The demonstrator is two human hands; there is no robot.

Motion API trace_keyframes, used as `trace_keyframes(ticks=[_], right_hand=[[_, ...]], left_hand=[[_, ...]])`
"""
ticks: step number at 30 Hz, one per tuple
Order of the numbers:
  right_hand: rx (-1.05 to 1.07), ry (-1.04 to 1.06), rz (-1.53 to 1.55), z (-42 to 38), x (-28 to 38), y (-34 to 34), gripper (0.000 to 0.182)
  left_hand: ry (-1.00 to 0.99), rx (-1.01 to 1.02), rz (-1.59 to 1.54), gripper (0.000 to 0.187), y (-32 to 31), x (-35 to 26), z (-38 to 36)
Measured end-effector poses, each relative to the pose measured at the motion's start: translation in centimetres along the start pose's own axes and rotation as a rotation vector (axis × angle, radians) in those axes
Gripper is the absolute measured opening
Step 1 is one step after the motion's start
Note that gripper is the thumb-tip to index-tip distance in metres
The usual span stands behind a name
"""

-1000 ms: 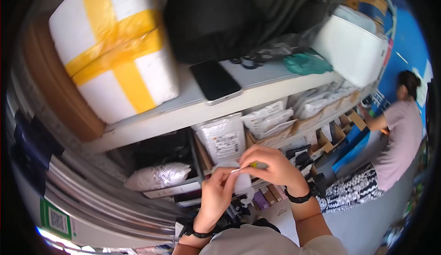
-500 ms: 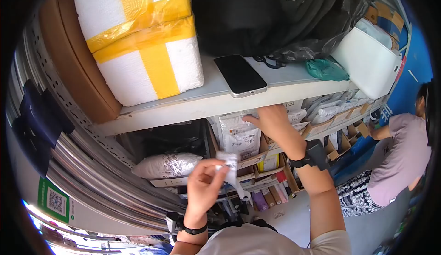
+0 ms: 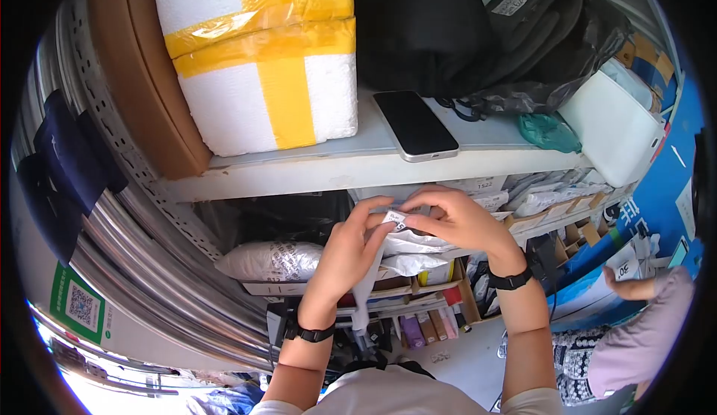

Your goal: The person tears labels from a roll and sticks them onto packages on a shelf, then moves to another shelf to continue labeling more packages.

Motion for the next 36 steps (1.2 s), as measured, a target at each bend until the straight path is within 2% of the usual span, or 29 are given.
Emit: trace_keyframes(ticks=[3, 5, 7, 12, 14, 15, 17, 20, 24, 28, 29, 30, 32, 34, 36], right_hand=[[0.065, 0.057, -0.022, 0.7, -0.6, -0.5, 0.024], [0.040, 0.100, 0.025, 0.5, -0.1, -0.5, 0.023], [0.015, 0.066, -0.015, 0.2, 0.3, -0.6, 0.021], [-0.045, 0.048, -0.050, -0.2, 0.3, -0.7, 0.019], [-0.075, -0.003, 0.190, -0.2, -0.6, -0.6, 0.021], [-0.075, -0.003, 0.189, -0.2, -0.4, -0.6, 0.021], [-0.047, -0.088, 0.188, -0.2, -0.8, -0.9, 0.023], [0.009, -0.062, 0.087, 0.0, -1.4, -1.1, 0.023], [-0.006, -0.079, 0.152, -0.2, -1.2, -1.3, 0.023], [-0.221, -0.223, 0.413, -0.2, -4.1, 0.3, 0.024], [-0.308, -0.283, 0.497, -0.3, -5.1, 1.1, 0.023], [-0.311, -0.282, 0.496, 0.0, -5.7, 1.5, 0.023], [-0.254, -0.233, 0.019, 1.0, -5.8, 2.5, 0.022], [-0.257, -0.278, -0.045, 1.6, -6.2, 1.7, 0.020], [-0.289, -0.141, -0.258, 2.8, -5.5, 1.6, 0.022]], left_hand=[[0.070, 0.056, 0.000, 0.025, -0.7, 1.2, 0.5], [-0.013, -0.034, -0.014, 0.017, -0.6, 1.3, 0.5], [0.031, -0.038, 0.039, 0.015, -0.4, 1.5, 0.5], [0.110, -0.047, 0.207, 0.022, 0.1, 1.4, 0.4], [0.115, -0.061, 0.204, 0.023, 0.1, 1.7, 0.1], [0.115, -0.061, 0.203, 0.023, -0.2, 1.8, 0.0], [0.011, -0.184, -0.012, 0.024, 0.1, 1.2, -0.2], [0.010, -0.147, -0.025, 0.023, 0.1, 1.1, -0.1], [0.072, -0.097, 0.069, 0.024, 0.4, 1.1, -0.2], [0.075, -0.045, 0.154, 0.029, -0.1, 0.8, -1.7], [0.061, -0.039, 0.091, 0.029, -0.1, 0.3, -2.0], [0.048, -0.032, 0.027, 0.029, 0.1, -0.2, -2.4], [0.063, 0.018, 0.045, 0.035, 0.2, -0.2, -2.8], [0.016, -0.056, -0.022, 0.034, 0.6, 0.3, -2.9], [0.023, -0.052, -0.027, 0.038, 0.6, 0.5, -2.9]])
Point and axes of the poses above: each hand's wrist, its own z-axis towards the middle knuckle, its own y-axis out of the back of the hand, x = y × z, the point moved 10 cm from there along z, towards the middle knuckle, and after that the axes turned 7 degrees about z, right-handed, at the moved point
